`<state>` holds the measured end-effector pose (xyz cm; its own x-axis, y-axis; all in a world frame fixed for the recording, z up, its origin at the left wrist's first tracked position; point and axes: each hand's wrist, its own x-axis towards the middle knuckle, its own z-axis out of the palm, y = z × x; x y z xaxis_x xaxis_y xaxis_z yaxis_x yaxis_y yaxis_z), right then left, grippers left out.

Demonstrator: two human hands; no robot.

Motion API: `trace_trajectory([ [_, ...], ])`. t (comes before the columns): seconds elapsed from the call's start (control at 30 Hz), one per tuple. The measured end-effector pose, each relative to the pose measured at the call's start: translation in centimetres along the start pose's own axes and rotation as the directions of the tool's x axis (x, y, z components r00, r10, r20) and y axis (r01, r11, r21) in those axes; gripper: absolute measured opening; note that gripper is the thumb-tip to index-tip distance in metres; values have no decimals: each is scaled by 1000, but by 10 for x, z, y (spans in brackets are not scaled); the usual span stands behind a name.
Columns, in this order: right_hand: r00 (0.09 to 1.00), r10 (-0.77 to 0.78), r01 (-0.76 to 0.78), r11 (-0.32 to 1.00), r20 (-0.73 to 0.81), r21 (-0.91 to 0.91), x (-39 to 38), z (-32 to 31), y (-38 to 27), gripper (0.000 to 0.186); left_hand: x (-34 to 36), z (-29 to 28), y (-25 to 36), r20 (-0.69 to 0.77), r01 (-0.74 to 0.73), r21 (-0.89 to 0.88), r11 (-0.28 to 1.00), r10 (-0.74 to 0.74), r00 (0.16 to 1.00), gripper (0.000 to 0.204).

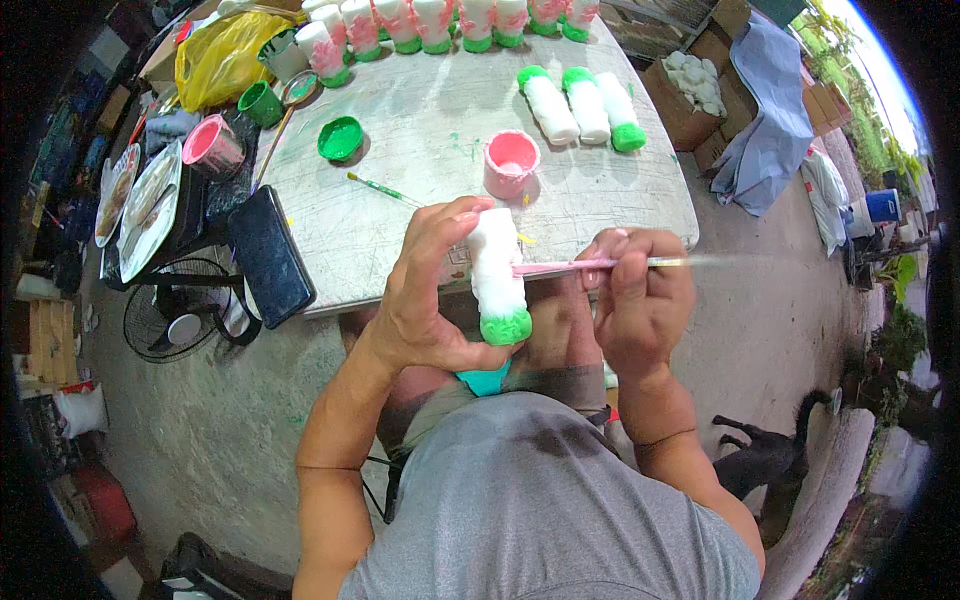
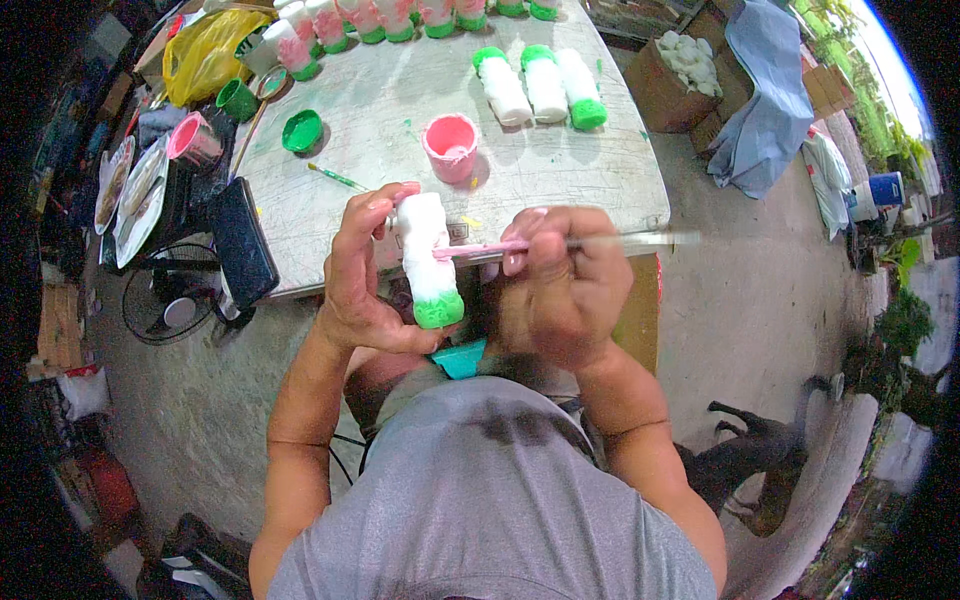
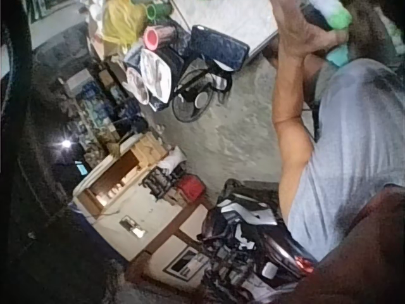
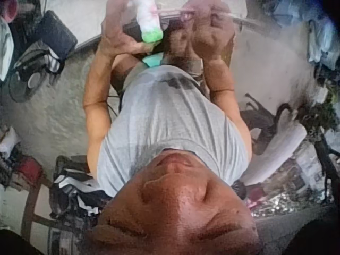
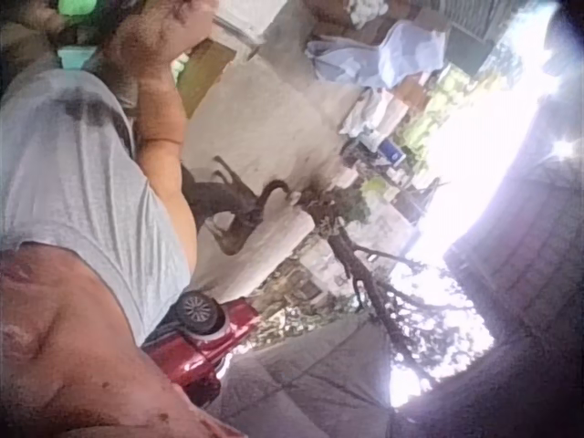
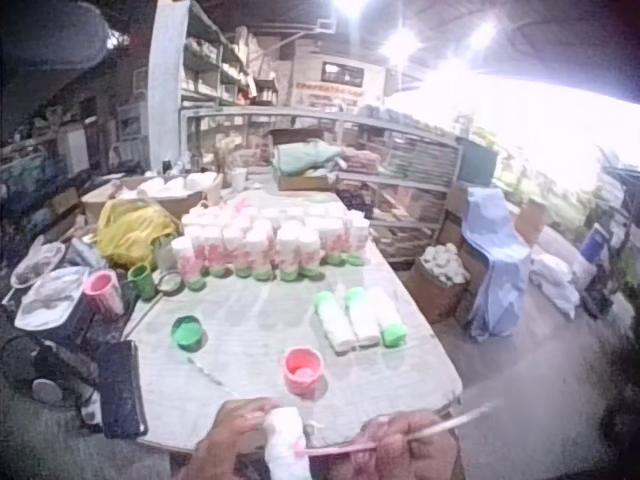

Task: The person paints pink floral patterns onto small white cylindrical objects that have green-painted bases. They use a fine brush to apply pink paint from a small container, rotating each object to complete the design before setting it aside.

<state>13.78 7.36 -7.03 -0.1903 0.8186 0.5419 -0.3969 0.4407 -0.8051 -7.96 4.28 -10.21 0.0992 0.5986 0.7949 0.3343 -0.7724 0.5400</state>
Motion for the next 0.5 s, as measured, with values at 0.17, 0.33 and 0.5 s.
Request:
trace_trajectory([
  [0.17, 966, 253, -248, 965, 55, -82, 10, -2, 0, 18, -2, -1, -1, 3, 38, -91, 995, -38, 999, 112],
  [0.33, 985, -132, 162, 918, 107, -362, 10, 1, 5, 16, -8, 3, -7, -25, 66, -157, 985, -71, 997, 114],
  [0.5, 875, -331, 468, 768, 355, -438, 2, -12, 9, 27, -7, 1, -7, -11, 54, -150, 987, -56, 998, 115],
])
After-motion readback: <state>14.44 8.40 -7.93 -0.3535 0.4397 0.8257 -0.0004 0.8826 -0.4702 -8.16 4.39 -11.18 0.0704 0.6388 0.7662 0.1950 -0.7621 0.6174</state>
